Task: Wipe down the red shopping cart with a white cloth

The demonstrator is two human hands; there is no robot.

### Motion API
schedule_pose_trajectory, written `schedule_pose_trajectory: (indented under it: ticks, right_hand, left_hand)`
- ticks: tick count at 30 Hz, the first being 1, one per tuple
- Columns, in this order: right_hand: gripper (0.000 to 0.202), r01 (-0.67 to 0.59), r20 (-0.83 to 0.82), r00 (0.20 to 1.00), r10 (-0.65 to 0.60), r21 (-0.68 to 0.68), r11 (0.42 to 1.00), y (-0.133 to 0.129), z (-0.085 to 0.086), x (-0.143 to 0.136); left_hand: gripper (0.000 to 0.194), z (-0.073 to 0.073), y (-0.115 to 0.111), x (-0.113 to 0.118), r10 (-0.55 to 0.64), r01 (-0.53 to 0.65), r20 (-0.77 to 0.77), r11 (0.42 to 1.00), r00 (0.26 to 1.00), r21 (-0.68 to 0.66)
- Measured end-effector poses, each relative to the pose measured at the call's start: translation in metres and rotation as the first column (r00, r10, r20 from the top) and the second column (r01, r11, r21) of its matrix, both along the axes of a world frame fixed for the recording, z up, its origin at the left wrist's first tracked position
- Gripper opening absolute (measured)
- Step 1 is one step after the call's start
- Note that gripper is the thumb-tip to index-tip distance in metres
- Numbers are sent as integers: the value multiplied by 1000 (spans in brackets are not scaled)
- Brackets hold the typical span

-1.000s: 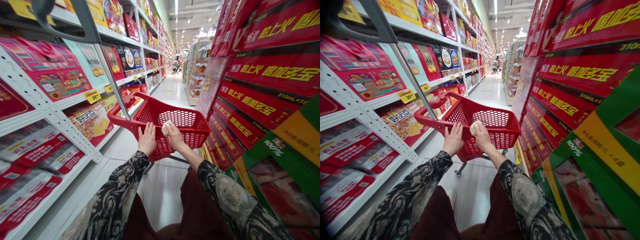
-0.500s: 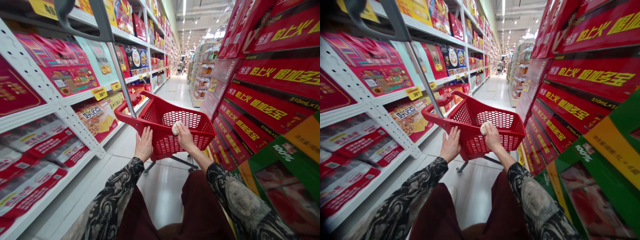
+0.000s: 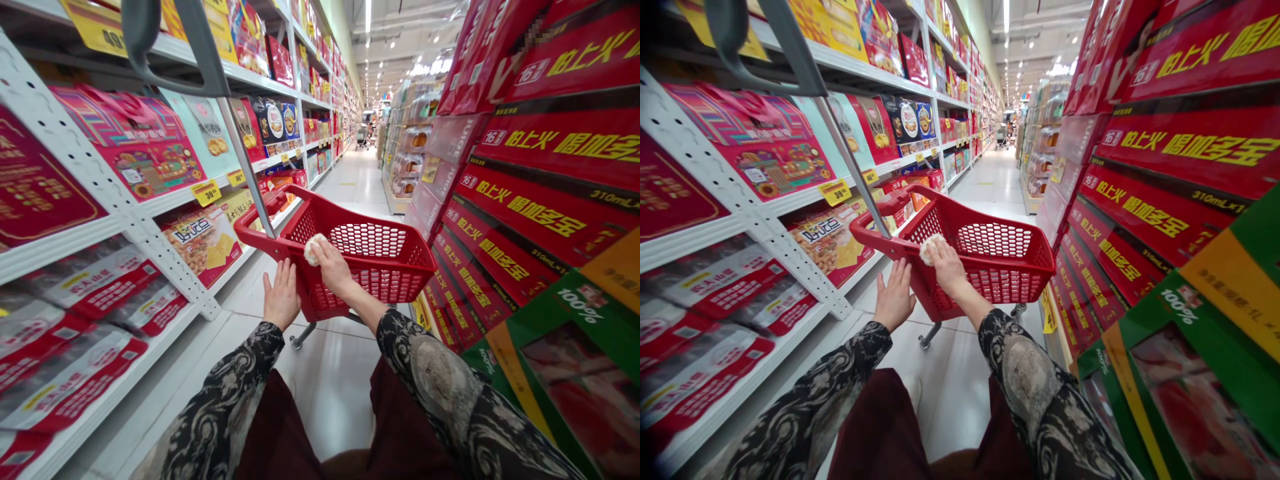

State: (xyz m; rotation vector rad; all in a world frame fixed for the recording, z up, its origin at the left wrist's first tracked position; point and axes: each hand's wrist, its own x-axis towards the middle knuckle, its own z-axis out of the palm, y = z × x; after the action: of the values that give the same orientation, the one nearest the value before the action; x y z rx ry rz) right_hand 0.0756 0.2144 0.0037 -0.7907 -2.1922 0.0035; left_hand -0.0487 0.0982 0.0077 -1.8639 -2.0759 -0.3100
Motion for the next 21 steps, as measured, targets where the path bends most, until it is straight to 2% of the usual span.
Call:
schedule_pose_trajectory:
  ticks: [3,6,9,13,16,18,21]
  right_hand:
    - [55,34,-37,999,-33,10,999,8,-17,35]
    - [54,64,-5,998,-64,0,998,6,-15,48]
    - [52,28,-18,999,-27,43,999,-2,8,27]
    - [48,-63,-72,995,75,150,987,-11,50,-23]
    - [43,-90,-34,995,96,145,985,-14,64,-48]
    - [41,-109,28,994,107,112,988,-14,58,-53]
    - [41,-115,82,991,109,78,990,-11,34,-42]
  left_hand:
    - [70,-4,1,-2,46,-46,51,999,998,10]
    - [72,-10,4,-4,95,-99,125,995,988,24]
    - [73,-11,6,-6,106,-114,149,992,983,46]
    - [73,-3,6,-12,129,-136,124,989,984,50]
    - [74,7,3,-18,145,-152,103,986,984,65]
    - [74,12,1,-22,154,-161,98,984,983,75]
    - [73,13,-2,-26,157,-165,103,983,982,77]
